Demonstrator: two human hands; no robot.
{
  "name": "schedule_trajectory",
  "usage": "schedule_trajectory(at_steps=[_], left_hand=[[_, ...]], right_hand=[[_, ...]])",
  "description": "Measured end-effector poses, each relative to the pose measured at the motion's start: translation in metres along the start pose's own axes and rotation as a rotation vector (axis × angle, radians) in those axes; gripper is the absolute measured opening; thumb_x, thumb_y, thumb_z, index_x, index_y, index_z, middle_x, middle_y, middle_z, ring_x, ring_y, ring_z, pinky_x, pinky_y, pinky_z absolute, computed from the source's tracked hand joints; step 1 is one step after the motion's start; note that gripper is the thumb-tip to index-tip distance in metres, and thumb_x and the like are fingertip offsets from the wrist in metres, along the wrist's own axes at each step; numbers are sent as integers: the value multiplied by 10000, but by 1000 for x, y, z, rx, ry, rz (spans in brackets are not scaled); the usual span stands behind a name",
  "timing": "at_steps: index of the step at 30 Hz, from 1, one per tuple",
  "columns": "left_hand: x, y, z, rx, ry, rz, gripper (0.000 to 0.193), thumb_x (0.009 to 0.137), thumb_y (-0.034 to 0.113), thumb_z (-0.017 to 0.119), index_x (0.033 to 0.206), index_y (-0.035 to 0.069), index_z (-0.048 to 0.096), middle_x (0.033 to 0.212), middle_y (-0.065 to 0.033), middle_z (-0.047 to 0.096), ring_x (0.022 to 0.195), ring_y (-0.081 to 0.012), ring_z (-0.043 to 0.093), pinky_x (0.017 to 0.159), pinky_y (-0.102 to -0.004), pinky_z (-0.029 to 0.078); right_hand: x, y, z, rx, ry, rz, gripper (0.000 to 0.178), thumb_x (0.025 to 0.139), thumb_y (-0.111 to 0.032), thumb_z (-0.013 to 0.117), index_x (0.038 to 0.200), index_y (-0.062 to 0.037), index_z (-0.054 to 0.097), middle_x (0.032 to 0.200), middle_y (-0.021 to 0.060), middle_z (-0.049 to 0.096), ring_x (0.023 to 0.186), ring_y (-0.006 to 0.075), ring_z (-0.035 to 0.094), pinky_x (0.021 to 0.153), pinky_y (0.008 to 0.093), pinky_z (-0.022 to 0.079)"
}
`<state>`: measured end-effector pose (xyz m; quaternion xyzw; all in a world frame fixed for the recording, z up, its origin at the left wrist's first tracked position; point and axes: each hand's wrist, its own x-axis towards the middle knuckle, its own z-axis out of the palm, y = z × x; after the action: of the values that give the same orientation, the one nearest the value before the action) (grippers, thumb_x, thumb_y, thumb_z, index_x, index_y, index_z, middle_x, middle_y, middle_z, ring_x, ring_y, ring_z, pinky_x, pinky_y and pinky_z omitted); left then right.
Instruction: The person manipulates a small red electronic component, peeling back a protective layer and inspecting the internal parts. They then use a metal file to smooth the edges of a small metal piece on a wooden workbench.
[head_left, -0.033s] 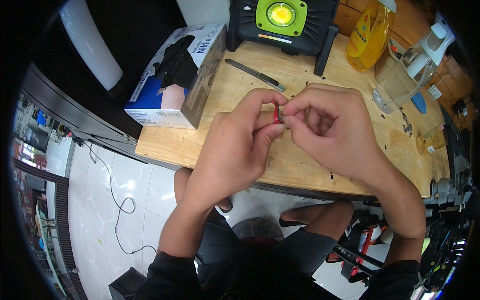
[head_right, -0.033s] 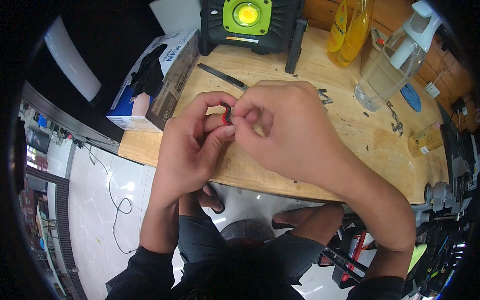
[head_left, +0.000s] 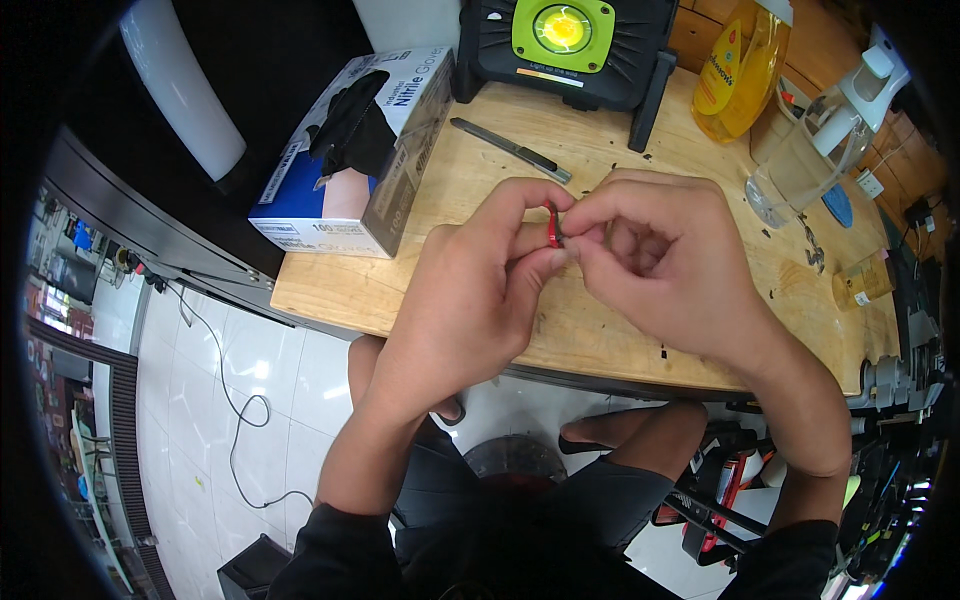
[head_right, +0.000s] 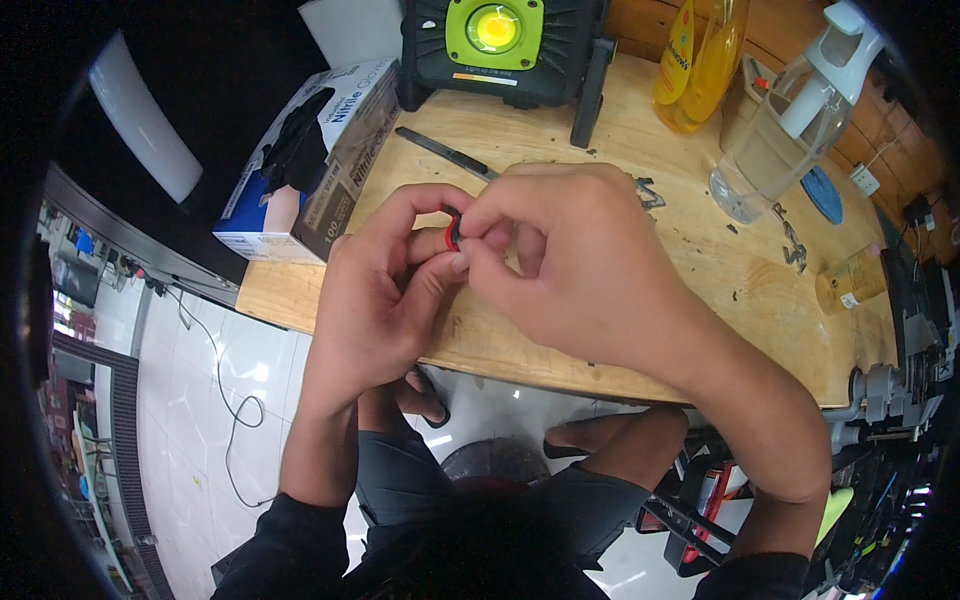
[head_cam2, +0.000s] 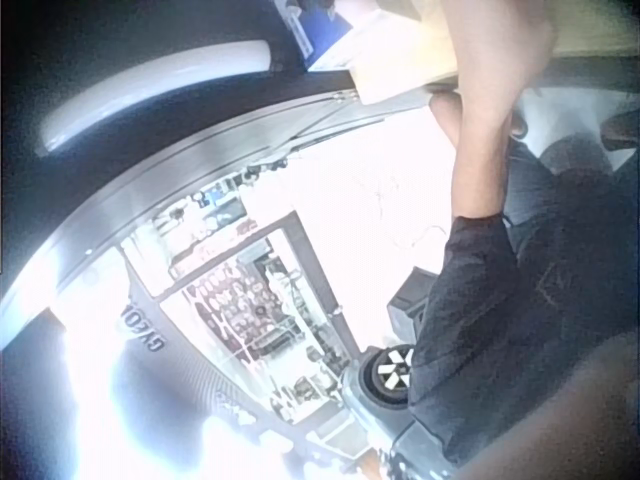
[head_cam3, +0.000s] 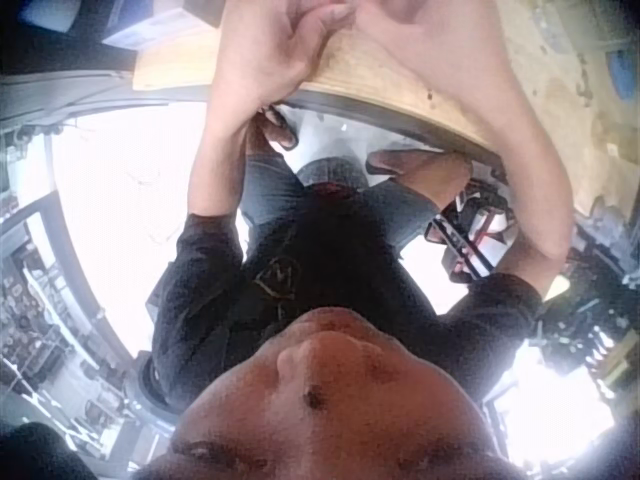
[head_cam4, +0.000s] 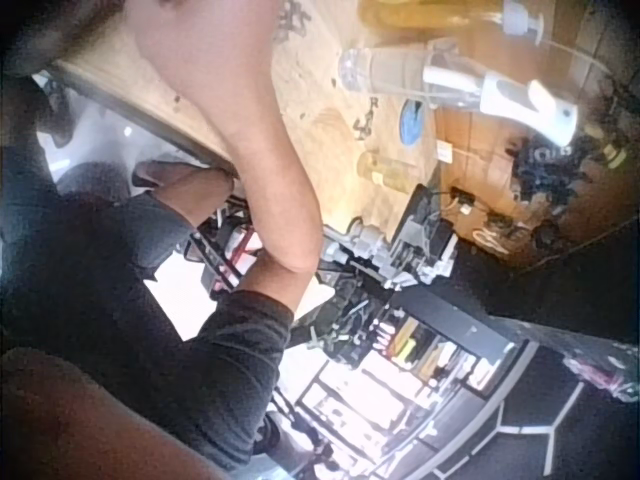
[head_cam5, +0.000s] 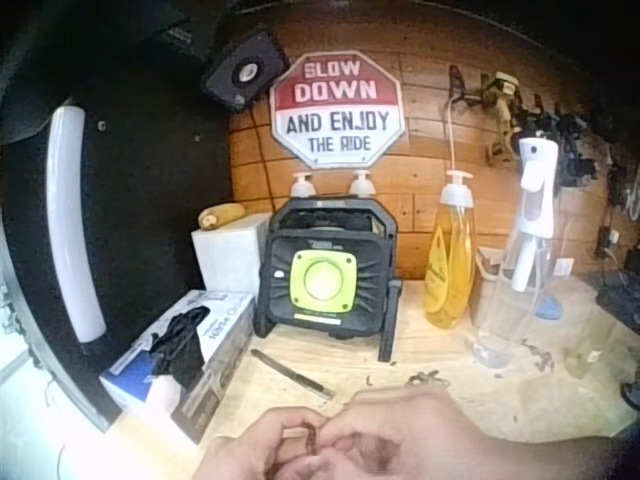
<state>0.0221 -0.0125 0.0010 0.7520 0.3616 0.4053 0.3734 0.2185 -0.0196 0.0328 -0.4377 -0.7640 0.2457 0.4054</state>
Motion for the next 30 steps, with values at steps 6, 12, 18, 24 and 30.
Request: schedule_trajectory(at_steps=[6,12,18,24,30], left_hand=[[0,1,0,37,24,30,307,955,-84,609,1257,-48,562,983,-139,788,954,-118,721,844,-252,558],[-1,4,0,116,43,39,316,946,-59,644,1253,-27,576,948,-142,793,925,-125,737,837,-267,560],[-2,6,2,62,87,21,302,942,-56,652,1233,-15,584,924,-137,795,905,-141,750,823,-263,557],[-1,4,3,86,100,44,311,932,-48,670,1228,-8,585,902,-148,791,900,-162,763,819,-273,563],[-1,3,4,106,111,77,309,930,-42,673,1226,-5,589,902,-151,789,900,-201,777,810,-285,571]], right_hand=[[0,-1,-1,-2,-21,-20,111,771,-52,772,859,-9,720,731,92,690,528,156,640,543,292,494],[-1,3,4,-7,5,-28,108,769,-54,784,847,-18,718,712,91,676,531,159,638,537,292,483],[-1,-2,4,-17,15,-25,90,784,-41,773,838,-14,705,718,89,671,556,162,655,537,294,482],[-2,-5,2,-19,-10,-34,88,792,-36,761,850,-8,702,753,91,685,565,168,660,544,291,494],[-1,-3,4,0,-7,-32,80,786,-31,753,839,-8,698,747,94,681,567,170,653,545,293,495]])
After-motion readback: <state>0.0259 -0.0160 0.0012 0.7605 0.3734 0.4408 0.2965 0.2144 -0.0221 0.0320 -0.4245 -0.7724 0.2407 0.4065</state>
